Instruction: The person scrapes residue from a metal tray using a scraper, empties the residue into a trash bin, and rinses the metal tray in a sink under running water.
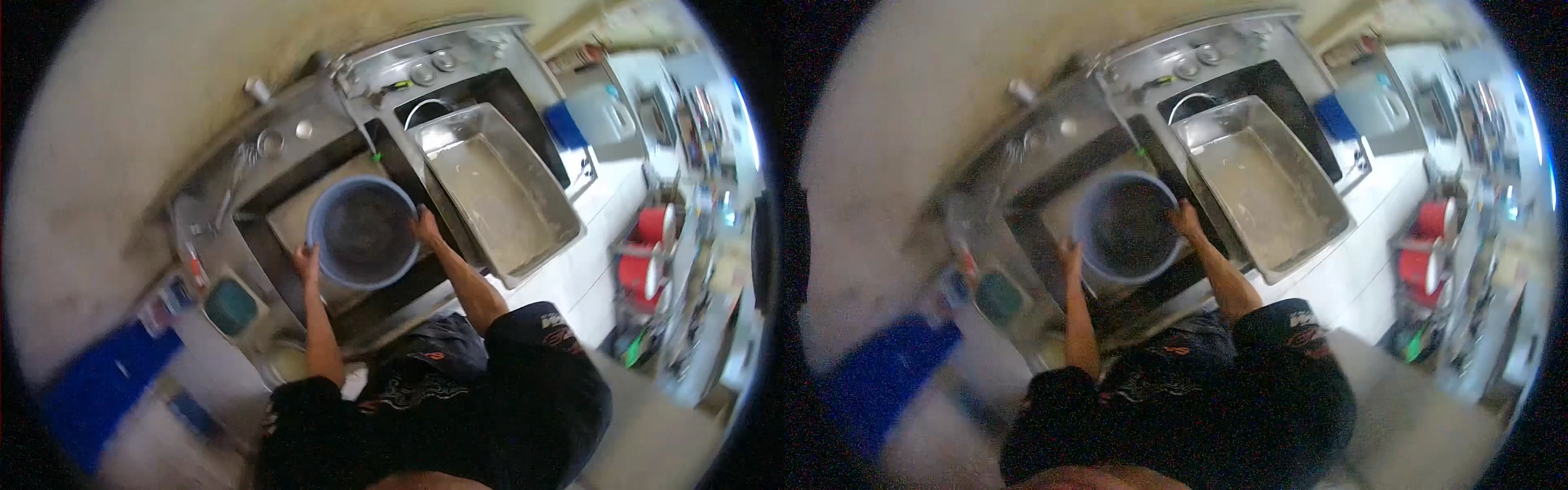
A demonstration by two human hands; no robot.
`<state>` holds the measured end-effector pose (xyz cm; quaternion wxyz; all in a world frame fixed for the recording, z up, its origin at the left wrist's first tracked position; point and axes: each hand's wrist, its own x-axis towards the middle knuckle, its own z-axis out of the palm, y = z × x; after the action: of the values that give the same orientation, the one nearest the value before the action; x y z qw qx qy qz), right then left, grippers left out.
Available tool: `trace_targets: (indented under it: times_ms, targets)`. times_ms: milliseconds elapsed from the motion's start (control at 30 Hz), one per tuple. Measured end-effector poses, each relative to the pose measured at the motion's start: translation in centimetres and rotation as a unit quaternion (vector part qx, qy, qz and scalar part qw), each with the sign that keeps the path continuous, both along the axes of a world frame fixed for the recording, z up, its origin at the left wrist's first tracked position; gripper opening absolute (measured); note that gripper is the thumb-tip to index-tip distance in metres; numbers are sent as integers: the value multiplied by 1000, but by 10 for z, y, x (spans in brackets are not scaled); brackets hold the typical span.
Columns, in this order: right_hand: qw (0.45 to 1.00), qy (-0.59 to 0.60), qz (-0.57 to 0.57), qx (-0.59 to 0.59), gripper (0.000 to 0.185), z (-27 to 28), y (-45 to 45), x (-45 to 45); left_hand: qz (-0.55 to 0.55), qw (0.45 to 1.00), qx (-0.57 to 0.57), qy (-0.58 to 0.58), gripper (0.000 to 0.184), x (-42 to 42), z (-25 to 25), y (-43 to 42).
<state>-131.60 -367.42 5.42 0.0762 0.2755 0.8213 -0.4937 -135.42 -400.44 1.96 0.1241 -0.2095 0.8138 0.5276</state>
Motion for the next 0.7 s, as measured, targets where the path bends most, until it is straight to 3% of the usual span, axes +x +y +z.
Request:
trace_targets:
  times_ms: [33,100,200,267,333,367,467,533,633,700]
  targets:
    - [999,17,-4,31,32,-34,3,12,-21,999,28,19,43,-13,-13,-4]
    - [997,43,-55,37,32,-16,-12,30,-69,994,-84,-5,50,-21,-17,-9]
    - [992,58,-104,40,32,23,-24,44,-77,994,-64,33,50,-25,-8,-9]
    - [991,52,-118,32,32,62,-18,59,-36,997,-30,-65,42,-17,51,1]
    - [992,-13,-123,26,41,112,-19,73,-62,994,-44,-78,46,-10,118,11]
    - [992,3,-130,7,40,143,-17,86,-32,998,15,-56,50,-2,152,20]
    - [981,77,-177,-21,39,182,-14,128,-8,984,175,-13,54,21,193,26]
    - [982,46,-169,-71,40,225,-5,151,-59,994,93,-4,56,37,227,11]
    - [975,120,-150,-113,44,269,2,194,-72,994,66,55,56,93,339,49]
    - [965,170,-146,-138,47,291,15,219,-92,990,48,97,55,115,370,60]
